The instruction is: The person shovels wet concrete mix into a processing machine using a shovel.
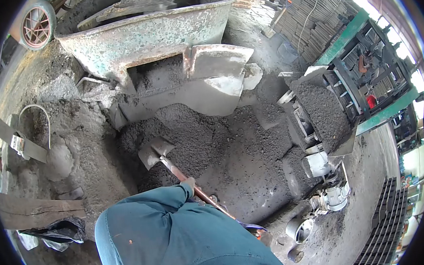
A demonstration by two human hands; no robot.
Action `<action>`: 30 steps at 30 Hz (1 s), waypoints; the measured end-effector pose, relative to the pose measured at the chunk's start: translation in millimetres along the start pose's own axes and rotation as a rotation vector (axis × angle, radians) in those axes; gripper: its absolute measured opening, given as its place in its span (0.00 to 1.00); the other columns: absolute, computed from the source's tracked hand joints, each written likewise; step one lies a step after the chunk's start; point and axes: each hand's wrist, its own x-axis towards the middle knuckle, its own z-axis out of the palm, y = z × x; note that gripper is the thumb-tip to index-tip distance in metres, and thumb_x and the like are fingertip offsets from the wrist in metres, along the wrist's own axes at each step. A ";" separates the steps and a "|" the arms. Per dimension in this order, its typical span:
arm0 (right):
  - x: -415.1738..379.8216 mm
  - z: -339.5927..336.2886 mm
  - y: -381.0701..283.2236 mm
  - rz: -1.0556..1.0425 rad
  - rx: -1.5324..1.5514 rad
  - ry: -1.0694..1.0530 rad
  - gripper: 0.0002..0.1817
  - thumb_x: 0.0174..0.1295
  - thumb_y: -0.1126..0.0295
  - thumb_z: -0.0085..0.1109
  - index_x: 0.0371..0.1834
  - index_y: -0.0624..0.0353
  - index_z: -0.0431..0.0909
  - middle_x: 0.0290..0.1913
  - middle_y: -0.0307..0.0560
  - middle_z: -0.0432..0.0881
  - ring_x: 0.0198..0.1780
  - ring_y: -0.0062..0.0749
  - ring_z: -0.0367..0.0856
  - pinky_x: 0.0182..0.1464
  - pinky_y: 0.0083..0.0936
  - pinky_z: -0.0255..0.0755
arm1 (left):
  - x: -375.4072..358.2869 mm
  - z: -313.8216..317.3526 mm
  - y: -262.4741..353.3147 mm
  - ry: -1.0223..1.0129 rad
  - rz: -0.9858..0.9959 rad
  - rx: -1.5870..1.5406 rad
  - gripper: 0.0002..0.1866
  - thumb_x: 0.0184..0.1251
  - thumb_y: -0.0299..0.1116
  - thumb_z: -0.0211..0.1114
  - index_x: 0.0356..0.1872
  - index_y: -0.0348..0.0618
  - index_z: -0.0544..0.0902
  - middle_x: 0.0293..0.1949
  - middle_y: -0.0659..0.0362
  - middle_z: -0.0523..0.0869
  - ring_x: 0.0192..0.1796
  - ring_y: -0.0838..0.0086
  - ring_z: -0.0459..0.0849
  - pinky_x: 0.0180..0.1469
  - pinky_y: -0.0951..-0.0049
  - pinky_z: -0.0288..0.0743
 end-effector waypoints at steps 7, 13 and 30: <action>-9.4 31.2 9.2 0.069 0.306 -0.101 0.09 0.61 0.65 0.55 0.40 0.55 0.74 0.36 0.40 0.77 0.38 0.31 0.77 0.39 0.36 0.75 | -16.6 19.1 21.4 -0.035 0.058 0.007 0.06 0.63 0.29 0.61 0.37 0.40 0.75 0.32 0.50 0.73 0.28 0.53 0.78 0.30 0.46 0.82; -20.7 40.0 30.5 0.198 0.480 -0.140 0.06 0.60 0.66 0.55 0.37 0.55 0.73 0.34 0.40 0.75 0.36 0.32 0.75 0.36 0.38 0.73 | -30.8 33.7 24.4 -0.052 0.034 0.075 0.09 0.62 0.27 0.63 0.41 0.39 0.75 0.32 0.51 0.74 0.32 0.52 0.81 0.32 0.45 0.83; -14.1 89.8 27.0 0.328 1.112 -0.822 0.05 0.59 0.71 0.55 0.26 0.53 0.70 0.28 0.39 0.70 0.29 0.34 0.71 0.28 0.43 0.67 | -139.4 69.3 158.5 -0.192 0.626 0.146 0.19 0.62 0.26 0.66 0.50 0.30 0.69 0.29 0.46 0.80 0.16 0.57 0.80 0.16 0.53 0.76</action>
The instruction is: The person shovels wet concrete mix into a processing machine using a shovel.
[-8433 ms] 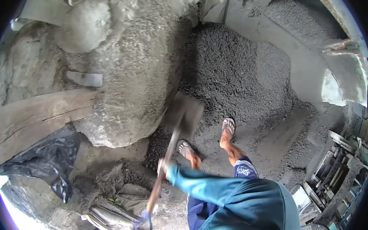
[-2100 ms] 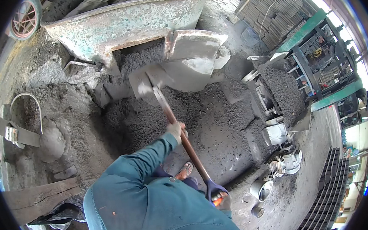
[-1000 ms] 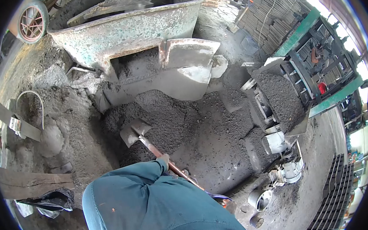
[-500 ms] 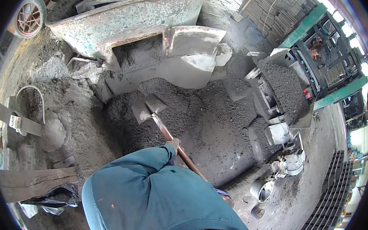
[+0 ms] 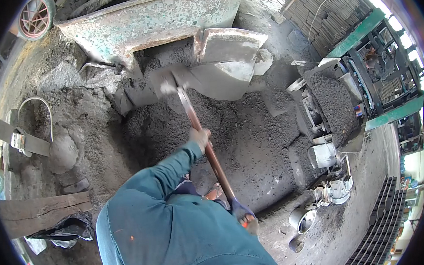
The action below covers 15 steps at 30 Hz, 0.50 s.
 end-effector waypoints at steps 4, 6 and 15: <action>69.6 211.2 61.0 -0.365 -0.869 0.117 0.11 0.60 0.70 0.63 0.44 0.60 0.76 0.34 0.43 0.77 0.36 0.39 0.81 0.36 0.35 0.77 | 133.0 -59.4 112.8 0.120 0.192 0.076 0.10 0.67 0.28 0.61 0.43 0.31 0.76 0.25 0.51 0.81 0.18 0.59 0.80 0.17 0.57 0.75; 60.2 266.6 58.6 -0.556 -1.074 0.084 0.13 0.59 0.71 0.65 0.44 0.63 0.76 0.34 0.44 0.79 0.33 0.33 0.81 0.33 0.28 0.76 | 178.0 -67.3 119.2 0.073 0.125 -0.057 0.11 0.67 0.33 0.58 0.41 0.34 0.78 0.25 0.49 0.80 0.20 0.56 0.80 0.20 0.52 0.77; -20.0 221.3 23.5 -0.639 -0.608 0.443 0.11 0.54 0.81 0.59 0.41 0.65 0.75 0.28 0.46 0.78 0.23 0.30 0.78 0.25 0.27 0.77 | 92.2 -45.1 32.2 -0.133 -0.163 -0.168 0.06 0.68 0.32 0.54 0.36 0.40 0.75 0.24 0.52 0.73 0.21 0.56 0.77 0.27 0.46 0.80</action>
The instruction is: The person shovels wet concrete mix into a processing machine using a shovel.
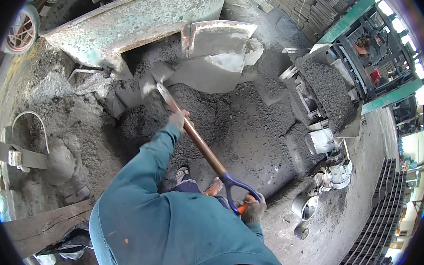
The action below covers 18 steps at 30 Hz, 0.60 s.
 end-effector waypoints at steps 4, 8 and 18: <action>20.1 -60.5 47.9 -0.297 -0.042 0.212 0.14 0.51 0.87 0.58 0.41 0.64 0.76 0.27 0.45 0.78 0.22 0.27 0.77 0.24 0.24 0.75 | -14.4 -16.8 -91.3 0.000 -0.403 -0.354 0.06 0.60 0.24 0.61 0.35 0.45 0.72 0.23 0.54 0.72 0.25 0.60 0.73 0.34 0.50 0.79; 33.0 -108.9 83.4 -0.488 -0.353 0.354 0.19 0.46 0.86 0.65 0.43 0.61 0.80 0.37 0.38 0.79 0.36 0.25 0.79 0.36 0.22 0.78 | -11.0 -61.6 -172.8 0.212 -0.514 -0.381 0.05 0.64 0.30 0.57 0.30 0.47 0.71 0.24 0.57 0.70 0.22 0.62 0.70 0.32 0.51 0.75; 51.9 -89.8 28.7 -0.188 -0.880 0.392 0.25 0.55 0.73 0.66 0.58 0.49 0.76 0.44 0.54 0.87 0.47 0.45 0.87 0.50 0.36 0.79 | -31.0 -144.3 -234.5 0.479 -0.460 -0.261 0.07 0.62 0.37 0.60 0.30 0.51 0.70 0.23 0.59 0.71 0.26 0.62 0.71 0.33 0.51 0.71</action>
